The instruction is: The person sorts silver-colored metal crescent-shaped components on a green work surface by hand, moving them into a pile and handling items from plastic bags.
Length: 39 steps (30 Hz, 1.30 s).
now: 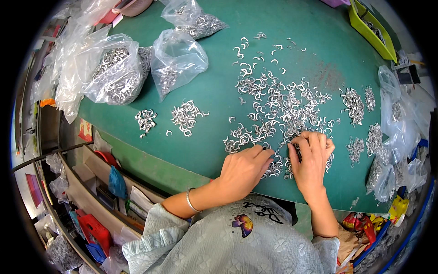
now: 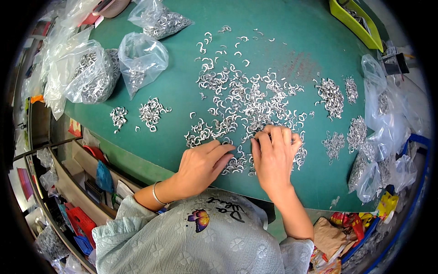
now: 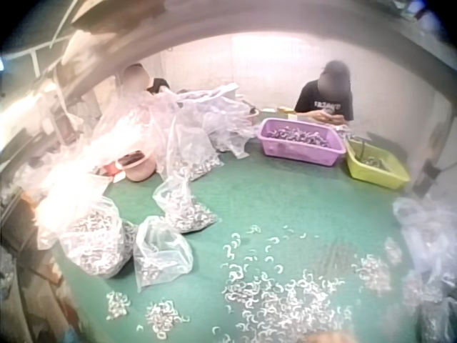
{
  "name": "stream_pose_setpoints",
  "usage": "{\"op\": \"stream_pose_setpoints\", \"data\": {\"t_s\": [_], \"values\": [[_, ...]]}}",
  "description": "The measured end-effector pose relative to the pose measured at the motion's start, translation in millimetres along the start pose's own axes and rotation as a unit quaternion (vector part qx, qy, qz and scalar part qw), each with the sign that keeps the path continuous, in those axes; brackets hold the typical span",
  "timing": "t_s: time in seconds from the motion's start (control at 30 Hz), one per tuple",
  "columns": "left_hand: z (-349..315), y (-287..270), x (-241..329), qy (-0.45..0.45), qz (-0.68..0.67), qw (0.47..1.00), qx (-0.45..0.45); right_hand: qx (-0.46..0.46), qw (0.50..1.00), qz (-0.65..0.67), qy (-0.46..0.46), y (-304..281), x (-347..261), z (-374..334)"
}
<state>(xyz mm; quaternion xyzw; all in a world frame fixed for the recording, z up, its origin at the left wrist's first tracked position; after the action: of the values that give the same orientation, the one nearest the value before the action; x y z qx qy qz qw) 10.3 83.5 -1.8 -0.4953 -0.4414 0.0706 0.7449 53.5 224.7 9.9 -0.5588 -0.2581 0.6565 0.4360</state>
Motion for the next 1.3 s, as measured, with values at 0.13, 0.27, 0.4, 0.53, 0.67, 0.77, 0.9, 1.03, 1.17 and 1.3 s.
{"op": "stream_pose_setpoints", "data": {"t_s": [0.13, 0.27, 0.4, 0.53, 0.67, 0.77, 0.9, 1.03, 1.17, 1.3], "values": [[-1, 1, -2, 0.002, -0.018, 1.0, 0.005, 0.01, 0.999, 0.038, -0.015, -5, 1, 0], [-1, -1, 0, 0.002, -0.052, 0.999, 0.004, 0.026, 0.996, 0.087, 0.006, -10, 6, -3], [0, 1, 1, 0.005, -0.044, 0.999, 0.005, 0.028, 0.999, 0.025, 0.022, -12, 3, 1], [-1, 2, 2, 0.005, -0.044, 0.999, -0.001, 0.01, 0.999, -0.03, 0.005, -5, -3, 0], [-1, 1, 1, -0.001, -0.047, 0.999, -0.006, 0.013, 1.0, -0.002, -0.009, -10, 2, 0], [-2, 1, -1, -0.003, -0.048, 0.999, -0.007, 0.025, 1.0, 0.01, 0.016, -15, 9, -3], [-3, 2, -1, -0.002, -0.049, 0.999, -0.01, 0.011, 1.0, -0.005, 0.027, -11, 3, -2], [-3, 2, -2, 0.0, -0.047, 0.999, -0.014, -0.014, 0.999, -0.039, 0.004, -2, 0, -4], [-3, 2, -3, -0.004, -0.05, 0.999, -0.02, 0.008, 1.0, -0.017, -0.013, -6, 1, -3], [-3, 3, -4, -0.016, -0.113, 0.993, -0.004, 0.013, 0.988, 0.15, 0.029, -15, 1, -3]]}}
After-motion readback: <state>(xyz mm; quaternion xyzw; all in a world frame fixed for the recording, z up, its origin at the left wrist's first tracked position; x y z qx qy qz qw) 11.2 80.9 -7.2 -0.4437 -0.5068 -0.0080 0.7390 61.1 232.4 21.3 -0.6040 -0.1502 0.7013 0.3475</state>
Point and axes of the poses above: each hand's wrist, its own z-axis towards the middle knuckle, its own y-axis out of the palm, x = y × z, the point moved 6 cm from there along z, towards the middle knuckle, and after that the axes turned 13 degrees about z, right-handed, at the moved point
